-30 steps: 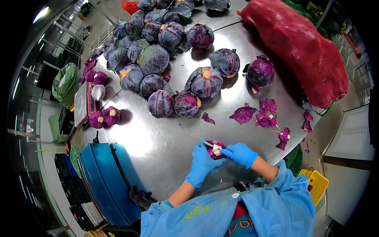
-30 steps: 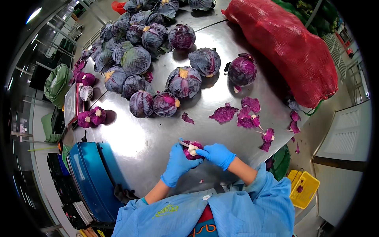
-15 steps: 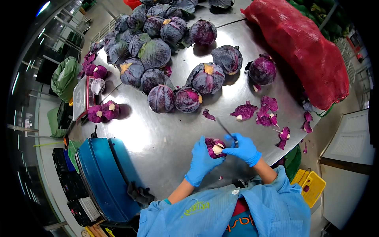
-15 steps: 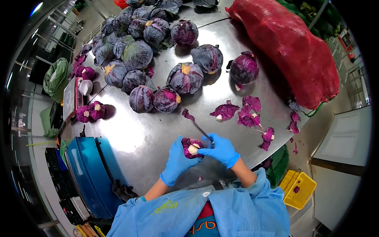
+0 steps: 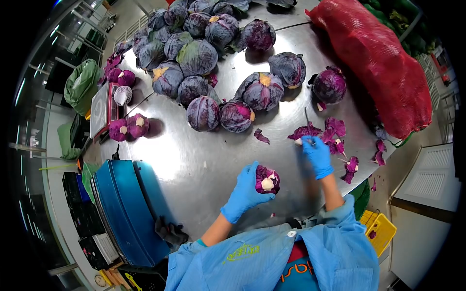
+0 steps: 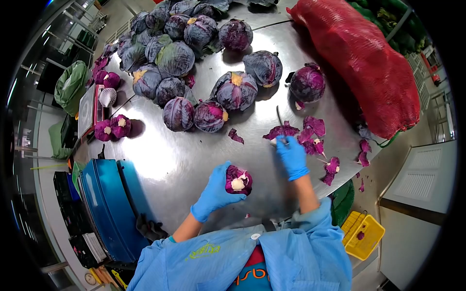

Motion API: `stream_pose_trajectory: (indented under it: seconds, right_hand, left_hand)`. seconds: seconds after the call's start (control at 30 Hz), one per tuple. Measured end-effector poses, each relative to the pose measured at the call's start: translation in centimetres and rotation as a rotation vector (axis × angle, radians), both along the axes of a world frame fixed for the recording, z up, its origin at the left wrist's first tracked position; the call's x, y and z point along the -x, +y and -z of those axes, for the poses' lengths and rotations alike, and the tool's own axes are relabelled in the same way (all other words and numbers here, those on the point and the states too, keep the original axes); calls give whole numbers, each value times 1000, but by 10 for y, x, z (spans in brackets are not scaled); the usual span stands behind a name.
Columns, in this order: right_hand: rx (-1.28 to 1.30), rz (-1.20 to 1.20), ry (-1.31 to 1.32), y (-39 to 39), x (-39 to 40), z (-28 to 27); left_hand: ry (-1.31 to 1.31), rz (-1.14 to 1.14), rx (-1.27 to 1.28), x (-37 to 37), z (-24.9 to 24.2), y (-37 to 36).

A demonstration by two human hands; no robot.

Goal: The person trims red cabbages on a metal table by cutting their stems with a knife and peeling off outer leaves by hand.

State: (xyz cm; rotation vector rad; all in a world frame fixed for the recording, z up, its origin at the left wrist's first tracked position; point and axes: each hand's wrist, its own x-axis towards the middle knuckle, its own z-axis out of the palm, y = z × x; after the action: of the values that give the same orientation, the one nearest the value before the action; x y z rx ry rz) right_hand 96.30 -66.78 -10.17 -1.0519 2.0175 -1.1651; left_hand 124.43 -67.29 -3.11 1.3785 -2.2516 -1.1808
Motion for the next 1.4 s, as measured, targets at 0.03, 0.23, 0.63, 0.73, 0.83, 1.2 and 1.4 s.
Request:
stream_pose_trajectory:
  seconds: [0.03,0.23,0.63,0.73,0.83,1.2,1.4]
  right_hand:
    - [-83,-29,135,1,9,-20]
    - [-112,-390,-327,42,-45,-36]
    - [-63,-568,-380,41,-71,-33]
    - [36,-686,181,44,-73,-37]
    - [162,-536,245,58,-75,-18]
    - [-110,-477,-76,38,-60,-69]
    - [83,-557,189,38,-69,-34]
  left_hand:
    - [45,-23,-32,-3,5,-1]
    - [437,-120,-472,0,-4,-27]
    - [409,-123,-530,7,-3,-28]
    - [455,-132,-507,9,7,-25]
    - [317,-54,-414,10,-8,-29]
    - [421,-188,-489,2,4,-22]
    - [256,-104,-420,-4,3,-24]
